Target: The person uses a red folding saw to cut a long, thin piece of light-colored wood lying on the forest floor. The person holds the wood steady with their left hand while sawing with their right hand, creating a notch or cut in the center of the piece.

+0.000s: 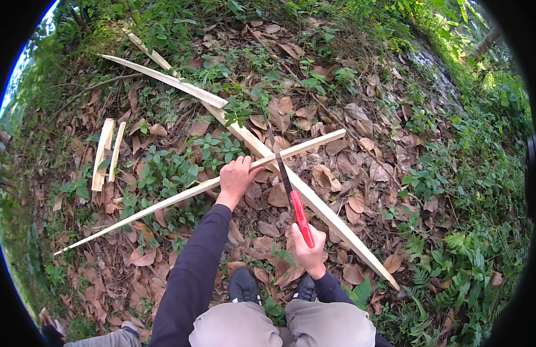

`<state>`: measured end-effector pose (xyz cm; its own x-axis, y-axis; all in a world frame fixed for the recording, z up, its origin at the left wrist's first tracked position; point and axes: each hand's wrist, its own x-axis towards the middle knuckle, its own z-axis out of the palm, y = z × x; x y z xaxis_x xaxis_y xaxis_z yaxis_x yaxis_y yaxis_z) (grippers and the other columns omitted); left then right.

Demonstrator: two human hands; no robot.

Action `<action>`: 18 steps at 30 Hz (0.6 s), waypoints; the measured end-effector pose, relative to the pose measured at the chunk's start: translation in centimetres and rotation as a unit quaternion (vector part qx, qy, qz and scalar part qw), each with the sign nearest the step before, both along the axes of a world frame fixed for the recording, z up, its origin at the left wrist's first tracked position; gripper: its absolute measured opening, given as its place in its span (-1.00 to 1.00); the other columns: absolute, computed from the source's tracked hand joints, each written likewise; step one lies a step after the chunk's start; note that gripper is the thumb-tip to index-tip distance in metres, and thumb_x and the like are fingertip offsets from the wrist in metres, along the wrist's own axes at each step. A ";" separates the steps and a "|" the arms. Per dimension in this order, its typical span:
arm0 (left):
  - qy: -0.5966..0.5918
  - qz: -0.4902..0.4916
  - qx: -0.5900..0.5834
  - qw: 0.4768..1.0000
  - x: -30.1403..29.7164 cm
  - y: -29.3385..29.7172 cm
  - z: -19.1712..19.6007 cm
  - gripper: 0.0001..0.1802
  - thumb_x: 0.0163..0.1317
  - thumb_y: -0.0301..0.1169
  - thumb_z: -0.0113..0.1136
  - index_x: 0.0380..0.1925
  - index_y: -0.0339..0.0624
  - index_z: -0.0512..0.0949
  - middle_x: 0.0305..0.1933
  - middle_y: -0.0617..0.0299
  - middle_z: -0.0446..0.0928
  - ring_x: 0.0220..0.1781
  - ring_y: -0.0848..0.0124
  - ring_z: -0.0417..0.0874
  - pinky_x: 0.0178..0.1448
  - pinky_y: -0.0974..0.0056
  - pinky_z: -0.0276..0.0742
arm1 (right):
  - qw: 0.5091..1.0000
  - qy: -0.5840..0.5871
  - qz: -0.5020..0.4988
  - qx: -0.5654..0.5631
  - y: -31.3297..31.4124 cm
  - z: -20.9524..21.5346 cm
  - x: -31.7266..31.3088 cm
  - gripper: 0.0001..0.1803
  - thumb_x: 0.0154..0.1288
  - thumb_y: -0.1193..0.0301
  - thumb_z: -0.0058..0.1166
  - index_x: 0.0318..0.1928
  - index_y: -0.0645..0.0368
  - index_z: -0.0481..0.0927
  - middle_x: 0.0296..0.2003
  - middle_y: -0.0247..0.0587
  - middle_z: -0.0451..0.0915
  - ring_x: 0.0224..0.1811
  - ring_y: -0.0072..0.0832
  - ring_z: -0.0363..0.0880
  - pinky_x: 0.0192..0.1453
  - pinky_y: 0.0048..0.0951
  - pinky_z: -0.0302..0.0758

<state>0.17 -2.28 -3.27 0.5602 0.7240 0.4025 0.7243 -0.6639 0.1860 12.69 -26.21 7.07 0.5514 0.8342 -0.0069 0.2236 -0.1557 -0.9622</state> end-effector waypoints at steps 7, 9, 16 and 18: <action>0.096 -0.023 -0.117 0.988 0.2 -0.1 0.6 -0.50 0.31 0.13 0.17 -0.31 -0.11 0.45 -0.57 0.13 0.58 -0.52 0.10 0.68 -0.48 0.07 0.55 | 0.999 -0.024 0.029 0.019 -2.6 -3.4 2.5 -0.79 0.31 0.50 0.21 -0.49 0.24 0.56 -0.76 -0.43 0.28 -0.73 -0.70 0.22 -0.61 -0.47 0.17; 0.081 -0.045 -0.106 0.990 -0.6 -0.2 0.4 -0.53 0.33 0.11 0.16 -0.32 -0.10 0.47 -0.60 0.10 0.59 -0.52 0.08 0.69 -0.47 0.05 0.56 | 0.998 0.055 -0.014 0.021 -2.9 -3.0 2.8 -0.78 0.32 0.51 0.19 -0.49 0.27 0.55 -0.73 -0.47 0.33 -0.69 -0.75 0.25 -0.58 -0.50 0.18; 0.086 -0.051 -0.167 0.981 -2.2 0.3 0.3 -0.59 0.39 0.02 0.13 -0.35 -0.12 0.51 -0.58 0.05 0.61 -0.50 0.01 0.68 -0.38 -0.04 0.58 | 0.998 -0.036 0.034 0.035 -2.2 -3.5 3.2 -0.79 0.28 0.54 0.22 -0.51 0.24 0.53 -0.75 -0.41 0.27 -0.76 -0.63 0.22 -0.61 -0.46 0.16; 0.090 -0.048 -0.165 0.981 -2.1 0.3 0.2 -0.58 0.38 0.03 0.14 -0.35 -0.12 0.51 -0.58 0.05 0.61 -0.50 0.01 0.68 -0.38 -0.05 0.58 | 0.998 -0.032 0.038 0.050 -1.9 -4.0 2.8 -0.81 0.28 0.54 0.23 -0.49 0.24 0.54 -0.76 -0.41 0.26 -0.76 -0.64 0.23 -0.61 -0.46 0.17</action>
<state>-1.93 -1.98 -3.08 0.6728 0.7386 0.0431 0.7019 -0.6556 0.2784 15.53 -28.10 3.10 0.4839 0.8681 0.1106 0.2919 -0.0410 -0.9556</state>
